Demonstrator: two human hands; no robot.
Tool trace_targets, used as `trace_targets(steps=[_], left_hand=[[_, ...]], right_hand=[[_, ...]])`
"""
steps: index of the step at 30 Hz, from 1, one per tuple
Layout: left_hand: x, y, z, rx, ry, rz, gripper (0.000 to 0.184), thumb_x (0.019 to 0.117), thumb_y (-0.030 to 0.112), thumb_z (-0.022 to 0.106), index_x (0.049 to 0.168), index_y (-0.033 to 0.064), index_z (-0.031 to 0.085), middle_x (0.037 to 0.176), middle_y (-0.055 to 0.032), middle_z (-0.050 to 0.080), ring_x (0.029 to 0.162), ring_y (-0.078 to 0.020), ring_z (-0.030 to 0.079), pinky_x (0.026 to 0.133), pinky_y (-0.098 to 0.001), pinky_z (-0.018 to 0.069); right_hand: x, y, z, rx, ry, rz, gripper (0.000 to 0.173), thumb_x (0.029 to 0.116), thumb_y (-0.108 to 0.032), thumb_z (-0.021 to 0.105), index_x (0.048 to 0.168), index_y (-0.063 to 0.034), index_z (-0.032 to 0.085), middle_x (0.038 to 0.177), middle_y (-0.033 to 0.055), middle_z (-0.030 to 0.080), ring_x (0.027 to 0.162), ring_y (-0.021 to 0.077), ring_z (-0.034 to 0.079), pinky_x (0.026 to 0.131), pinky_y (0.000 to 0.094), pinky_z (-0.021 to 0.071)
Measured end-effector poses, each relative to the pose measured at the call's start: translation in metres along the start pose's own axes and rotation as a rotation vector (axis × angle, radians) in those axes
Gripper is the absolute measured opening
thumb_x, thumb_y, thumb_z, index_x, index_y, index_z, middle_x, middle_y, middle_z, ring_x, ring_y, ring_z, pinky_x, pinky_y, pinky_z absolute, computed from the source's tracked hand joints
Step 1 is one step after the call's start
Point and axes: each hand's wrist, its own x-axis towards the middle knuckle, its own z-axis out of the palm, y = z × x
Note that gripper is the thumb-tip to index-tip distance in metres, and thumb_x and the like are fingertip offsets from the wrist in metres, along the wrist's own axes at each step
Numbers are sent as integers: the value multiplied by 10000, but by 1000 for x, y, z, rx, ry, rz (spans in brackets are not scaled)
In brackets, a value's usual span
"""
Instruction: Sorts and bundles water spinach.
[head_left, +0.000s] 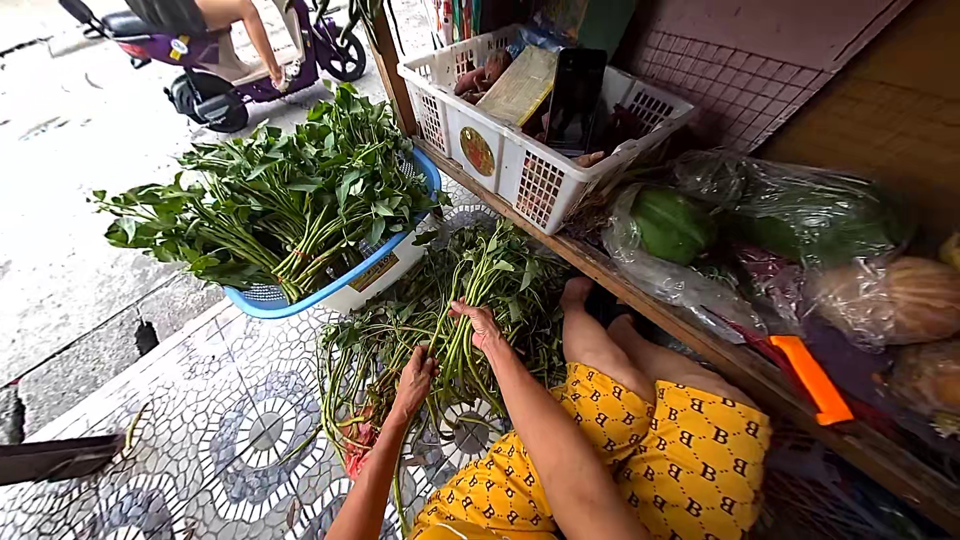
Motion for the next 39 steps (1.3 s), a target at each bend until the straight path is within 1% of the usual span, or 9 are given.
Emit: trace_targets(steps=[8, 13, 17, 21, 27, 31, 33, 36, 39], left_hand=[[27, 20, 5, 34, -105, 97, 452, 1071, 159, 497, 1486, -14, 463, 1377, -212, 612, 1232, -234, 629, 1067, -385, 490], [43, 37, 23, -15, 226, 204, 215, 1005, 173, 655, 1111, -3, 719, 958, -82, 744, 853, -88, 689, 839, -298, 554], [37, 33, 36, -85, 338, 285, 166, 974, 74, 670, 1081, -41, 723, 1024, -138, 734, 932, -119, 697, 887, -279, 558], [33, 24, 42, -398, 401, 337, 107, 933, -35, 651, 1016, -82, 700, 1033, -114, 716, 961, -92, 671, 893, -236, 551], [15, 16, 35, -315, 434, 425, 116, 972, -14, 575, 971, -76, 673, 951, -59, 716, 906, -25, 665, 866, -196, 547], [-2, 14, 20, -29, 531, 322, 210, 1024, 73, 538, 1002, -83, 677, 909, -104, 691, 867, -87, 651, 857, -265, 529], [-7, 9, 13, 166, 370, 222, 314, 1066, 139, 479, 1183, -91, 658, 1119, -232, 695, 1062, -294, 676, 971, -463, 513], [2, 16, 14, 90, 191, 113, 518, 1086, 219, 453, 1515, -59, 371, 1376, -253, 594, 1251, -315, 614, 1073, -463, 485], [15, 25, 10, 144, 122, 187, 405, 1048, 192, 532, 1391, -14, 588, 1212, -212, 669, 1109, -286, 653, 1002, -447, 507]], right_hand=[[-5, 1, 2, -91, -16, -2, 288, 893, 51, 724, 1148, 53, 588, 865, 141, 696, 663, 169, 666, 591, 280, 565], [-2, 5, 4, -131, 26, -41, 309, 848, 28, 778, 1118, 29, 627, 925, 127, 678, 798, 173, 656, 735, 318, 565], [-6, 4, 2, -169, 77, -36, 384, 820, 12, 813, 1158, 29, 632, 1048, 149, 648, 915, 190, 625, 813, 337, 541], [-3, 5, 3, -85, 105, -30, 365, 832, 49, 789, 1158, 55, 625, 983, 153, 648, 787, 184, 629, 704, 313, 559], [-6, 6, 8, 18, 192, -1, 364, 835, 67, 778, 1164, 58, 623, 944, 146, 647, 742, 176, 611, 672, 309, 547], [4, -13, -6, 154, 279, -94, 293, 882, 47, 744, 1142, 48, 608, 955, 139, 647, 797, 176, 623, 734, 320, 559], [6, -15, -11, 179, 275, -110, 296, 894, 59, 725, 1157, 57, 590, 958, 155, 630, 781, 193, 614, 716, 328, 561], [0, -4, -5, 173, 229, -100, 294, 909, 51, 714, 1171, 47, 581, 922, 142, 631, 714, 181, 614, 662, 315, 568], [-5, -4, 0, 149, 178, -81, 244, 912, 34, 718, 1124, 24, 598, 887, 121, 657, 699, 169, 626, 655, 311, 564]])
